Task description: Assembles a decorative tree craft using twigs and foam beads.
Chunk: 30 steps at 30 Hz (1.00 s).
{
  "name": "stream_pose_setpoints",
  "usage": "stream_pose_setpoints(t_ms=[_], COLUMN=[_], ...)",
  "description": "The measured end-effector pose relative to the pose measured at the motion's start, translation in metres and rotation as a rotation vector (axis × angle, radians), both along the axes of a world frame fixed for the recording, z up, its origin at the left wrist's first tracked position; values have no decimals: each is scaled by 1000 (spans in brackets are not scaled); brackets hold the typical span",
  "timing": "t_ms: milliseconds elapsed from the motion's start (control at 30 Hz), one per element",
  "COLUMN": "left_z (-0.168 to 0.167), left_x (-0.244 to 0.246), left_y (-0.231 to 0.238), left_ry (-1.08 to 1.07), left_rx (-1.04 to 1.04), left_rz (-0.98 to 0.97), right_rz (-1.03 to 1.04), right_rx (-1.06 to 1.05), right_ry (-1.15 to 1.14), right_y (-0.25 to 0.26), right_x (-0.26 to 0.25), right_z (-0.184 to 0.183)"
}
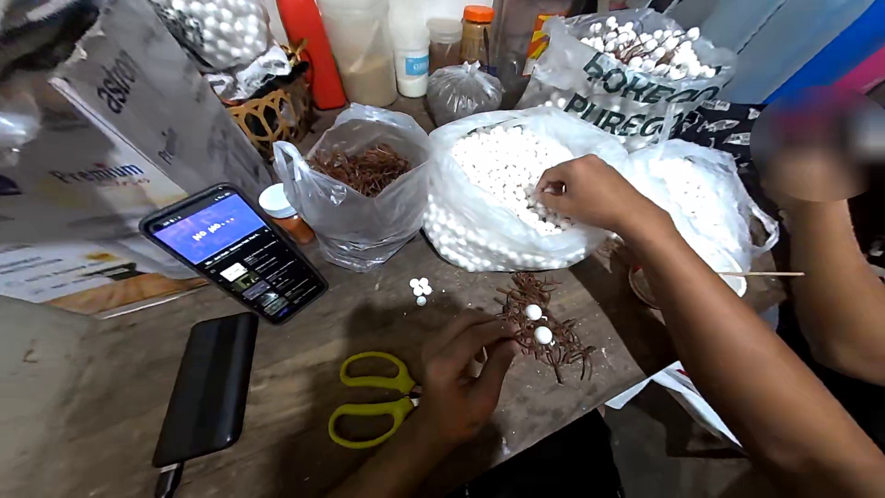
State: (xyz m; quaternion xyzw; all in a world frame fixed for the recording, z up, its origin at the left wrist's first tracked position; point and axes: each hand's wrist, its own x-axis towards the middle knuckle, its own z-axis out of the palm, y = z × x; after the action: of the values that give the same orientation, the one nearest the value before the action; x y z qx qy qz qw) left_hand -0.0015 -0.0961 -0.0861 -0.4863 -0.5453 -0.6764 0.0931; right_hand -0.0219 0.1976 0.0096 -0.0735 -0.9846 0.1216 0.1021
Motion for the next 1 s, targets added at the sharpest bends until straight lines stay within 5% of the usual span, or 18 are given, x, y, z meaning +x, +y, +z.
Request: stream_pose_setpoints(t_ms=[333, 467, 567, 667, 800, 1000], left_z=[1, 1, 1, 1, -2, 0], left_x=[-1, -1, -1, -1, -2, 1], left_y=[0, -1, -1, 0, 0, -2], left_ry=[-3, -6, -6, -39, -61, -90], left_rx=[-11, -20, -21, -21, -22, -48], left_rz=[11, 4, 14, 12, 9, 20], right_rz=[-90, -72, 6, 50, 154, 270], right_rx=[228, 159, -121, -636, -1400, -1957], right_ry=[-245, -189, 137, 380, 445, 446], right_y=[-26, -23, -17, -30, -57, -103], right_x=[-22, -19, 1, 30, 61, 106], right_z=[4, 3, -1, -8, -21, -56])
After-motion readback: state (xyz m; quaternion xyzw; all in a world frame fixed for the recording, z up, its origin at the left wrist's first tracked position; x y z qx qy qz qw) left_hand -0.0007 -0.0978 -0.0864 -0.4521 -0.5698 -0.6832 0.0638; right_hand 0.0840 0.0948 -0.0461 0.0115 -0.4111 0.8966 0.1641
